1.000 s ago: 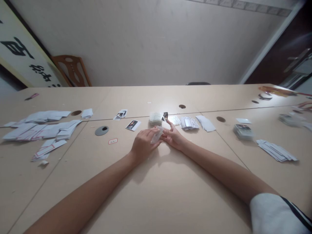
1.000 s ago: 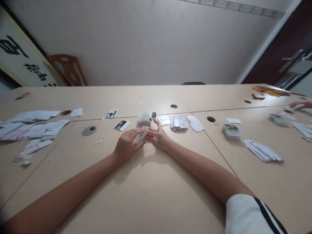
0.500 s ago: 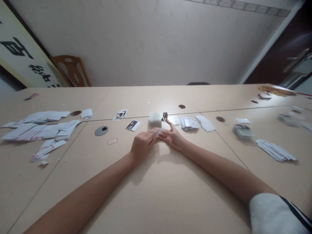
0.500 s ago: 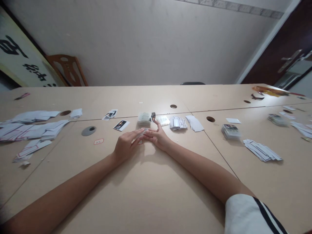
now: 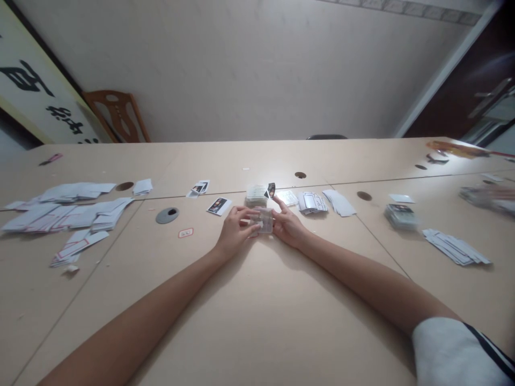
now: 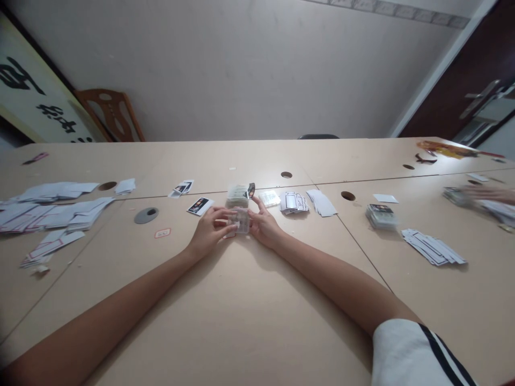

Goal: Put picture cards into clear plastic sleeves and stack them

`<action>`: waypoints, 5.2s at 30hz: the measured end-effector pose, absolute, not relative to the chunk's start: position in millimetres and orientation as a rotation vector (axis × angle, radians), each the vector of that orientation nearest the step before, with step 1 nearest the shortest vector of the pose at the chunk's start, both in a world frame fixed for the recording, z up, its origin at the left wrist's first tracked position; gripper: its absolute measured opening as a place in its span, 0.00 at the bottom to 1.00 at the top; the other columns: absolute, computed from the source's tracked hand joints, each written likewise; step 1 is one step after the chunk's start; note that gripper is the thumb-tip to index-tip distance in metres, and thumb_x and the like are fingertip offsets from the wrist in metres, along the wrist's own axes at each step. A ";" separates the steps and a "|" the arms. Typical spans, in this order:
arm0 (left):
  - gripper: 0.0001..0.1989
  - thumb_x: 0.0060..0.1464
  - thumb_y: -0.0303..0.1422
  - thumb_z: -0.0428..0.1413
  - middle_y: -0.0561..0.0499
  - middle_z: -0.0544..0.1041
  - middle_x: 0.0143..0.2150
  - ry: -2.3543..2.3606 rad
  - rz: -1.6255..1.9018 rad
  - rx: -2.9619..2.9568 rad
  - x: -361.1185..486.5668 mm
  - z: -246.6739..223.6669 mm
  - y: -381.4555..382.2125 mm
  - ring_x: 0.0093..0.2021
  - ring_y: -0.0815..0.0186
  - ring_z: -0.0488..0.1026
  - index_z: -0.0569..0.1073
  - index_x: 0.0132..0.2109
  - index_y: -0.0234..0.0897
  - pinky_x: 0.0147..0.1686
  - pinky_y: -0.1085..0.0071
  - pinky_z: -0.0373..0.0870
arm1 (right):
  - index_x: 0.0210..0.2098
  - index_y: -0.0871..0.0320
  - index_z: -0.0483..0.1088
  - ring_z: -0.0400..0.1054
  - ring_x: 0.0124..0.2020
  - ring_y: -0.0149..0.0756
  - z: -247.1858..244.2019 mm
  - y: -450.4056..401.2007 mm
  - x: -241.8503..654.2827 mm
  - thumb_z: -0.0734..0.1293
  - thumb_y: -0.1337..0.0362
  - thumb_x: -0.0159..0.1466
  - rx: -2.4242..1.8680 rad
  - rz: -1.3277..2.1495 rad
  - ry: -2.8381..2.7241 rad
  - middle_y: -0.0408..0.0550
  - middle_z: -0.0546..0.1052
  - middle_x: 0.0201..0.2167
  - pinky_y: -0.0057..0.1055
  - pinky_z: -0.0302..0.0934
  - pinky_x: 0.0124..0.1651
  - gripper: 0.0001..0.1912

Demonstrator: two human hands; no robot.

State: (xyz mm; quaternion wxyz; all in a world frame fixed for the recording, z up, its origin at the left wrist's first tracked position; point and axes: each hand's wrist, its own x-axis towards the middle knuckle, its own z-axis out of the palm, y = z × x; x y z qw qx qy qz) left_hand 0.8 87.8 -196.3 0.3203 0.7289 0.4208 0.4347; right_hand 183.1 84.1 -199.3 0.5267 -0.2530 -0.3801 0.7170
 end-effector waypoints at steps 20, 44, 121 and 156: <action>0.27 0.45 0.40 0.65 0.48 0.78 0.37 1.034 1.061 1.374 9.3 -189.2 76.5 0.33 0.62 0.78 0.63 0.48 0.38 0.28 0.70 0.77 | 0.42 0.53 0.60 0.71 0.39 0.33 -206.5 81.2 179.1 0.70 0.56 0.59 -0.845 0.894 -1.048 0.44 0.72 0.38 0.29 0.67 0.38 0.17; 0.22 0.50 0.36 0.61 0.47 0.75 0.41 0.874 0.952 1.217 11.7 -185.6 74.1 0.36 0.61 0.78 0.60 0.48 0.39 0.28 0.70 0.77 | 0.31 0.56 0.63 0.65 0.17 0.27 -196.3 66.5 177.6 0.71 0.55 0.58 -0.884 1.076 -1.341 0.38 0.71 0.18 0.23 0.59 0.19 0.15; 0.22 0.52 0.45 0.60 0.47 0.78 0.40 0.824 0.928 1.196 8.6 -186.3 77.3 0.34 0.61 0.79 0.59 0.43 0.38 0.32 0.64 0.78 | 0.29 0.58 0.67 0.67 0.18 0.29 -197.7 66.1 174.5 0.71 0.55 0.58 -0.982 0.984 -1.329 0.41 0.73 0.19 0.25 0.61 0.20 0.14; 0.20 0.51 0.43 0.61 0.50 0.78 0.37 0.843 0.994 1.168 11.5 -188.7 79.4 0.30 0.64 0.79 0.60 0.40 0.38 0.25 0.70 0.78 | 0.31 0.58 0.67 0.69 0.18 0.29 -193.9 64.0 175.4 0.65 0.57 0.63 -1.149 0.703 -1.503 0.42 0.73 0.20 0.23 0.60 0.19 0.11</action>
